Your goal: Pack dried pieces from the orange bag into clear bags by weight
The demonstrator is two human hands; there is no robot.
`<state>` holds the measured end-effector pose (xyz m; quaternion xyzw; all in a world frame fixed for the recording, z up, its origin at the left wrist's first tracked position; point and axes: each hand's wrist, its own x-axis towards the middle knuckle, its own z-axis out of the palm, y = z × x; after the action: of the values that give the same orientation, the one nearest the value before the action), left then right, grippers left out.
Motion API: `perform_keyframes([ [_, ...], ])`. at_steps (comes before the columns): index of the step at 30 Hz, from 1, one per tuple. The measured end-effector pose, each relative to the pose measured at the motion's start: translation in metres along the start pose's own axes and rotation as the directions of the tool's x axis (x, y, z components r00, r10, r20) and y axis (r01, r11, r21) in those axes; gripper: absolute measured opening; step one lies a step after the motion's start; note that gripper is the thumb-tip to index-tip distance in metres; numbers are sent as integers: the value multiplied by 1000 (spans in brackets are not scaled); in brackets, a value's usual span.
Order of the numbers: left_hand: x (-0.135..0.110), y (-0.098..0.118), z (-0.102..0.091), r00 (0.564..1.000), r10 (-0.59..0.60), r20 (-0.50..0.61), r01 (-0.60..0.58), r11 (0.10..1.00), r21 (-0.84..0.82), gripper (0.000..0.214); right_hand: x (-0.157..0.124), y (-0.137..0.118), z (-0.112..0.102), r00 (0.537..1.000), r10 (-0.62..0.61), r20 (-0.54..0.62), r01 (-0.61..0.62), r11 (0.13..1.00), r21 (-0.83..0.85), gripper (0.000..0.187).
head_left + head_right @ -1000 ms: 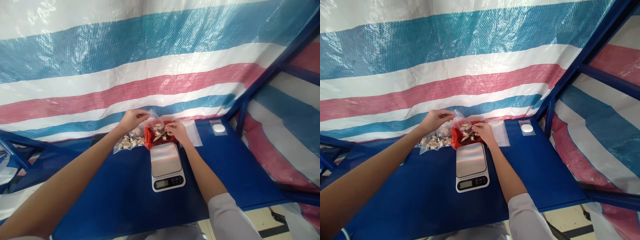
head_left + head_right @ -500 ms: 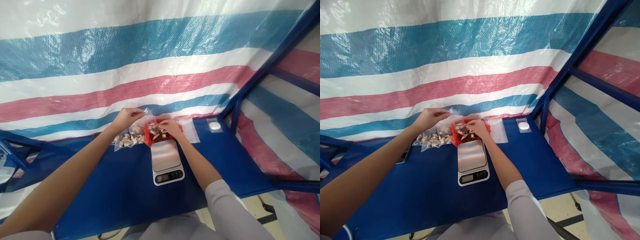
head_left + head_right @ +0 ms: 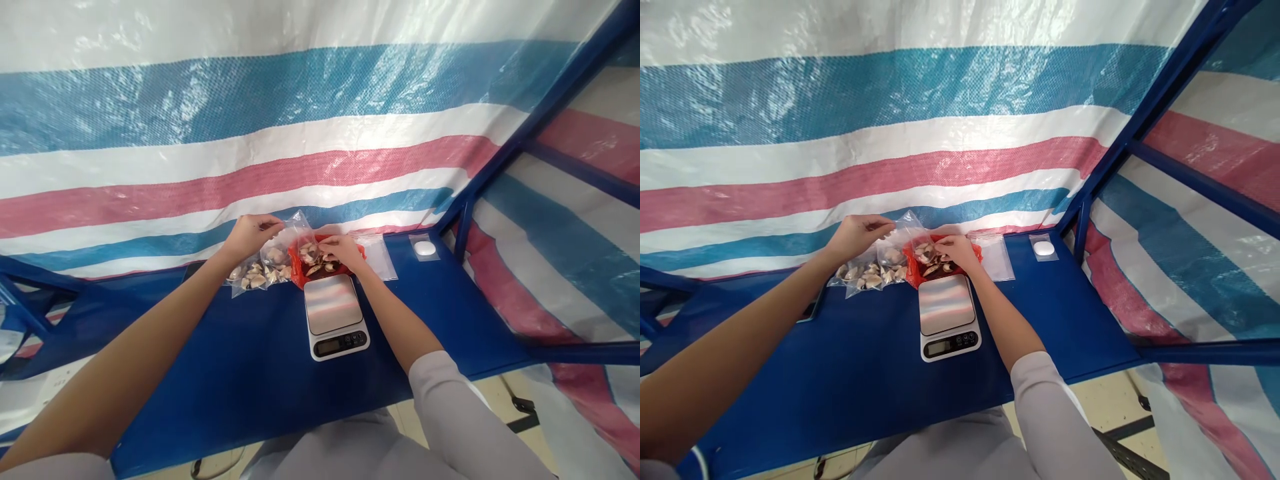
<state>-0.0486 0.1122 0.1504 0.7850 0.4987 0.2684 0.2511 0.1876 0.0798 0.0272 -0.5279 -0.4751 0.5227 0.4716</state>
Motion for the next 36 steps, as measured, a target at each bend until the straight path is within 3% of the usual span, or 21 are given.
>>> perform_keyframes([
  [6, 0, 3, 2, 998, 32, -46, -32, 999, 2, 35, -2, -8, 0, 999, 33, 30, -35, 997, 73, 16],
  [14, 0, 6, 16, 995, 100, 5, -100, 995, -33, 32, -5, -8, -4, 998, 65, -21, -63, 995, 74, 12],
  [20, 2, 8, 18, 992, 117, -36, -118, 993, -19, 28, -3, -7, -16, 995, 35, -94, -39, 999, -36, 7],
  [27, 5, 13, 29, 986, 149, -72, -154, 986, -59, 29, -7, -11, -28, 988, 36, -153, -30, 999, 39, 3],
  [36, 8, 9, 45, 979, 202, -21, -203, 977, -59, 34, -8, -1, -30, 988, -72, -138, 43, 979, -201, 8],
])
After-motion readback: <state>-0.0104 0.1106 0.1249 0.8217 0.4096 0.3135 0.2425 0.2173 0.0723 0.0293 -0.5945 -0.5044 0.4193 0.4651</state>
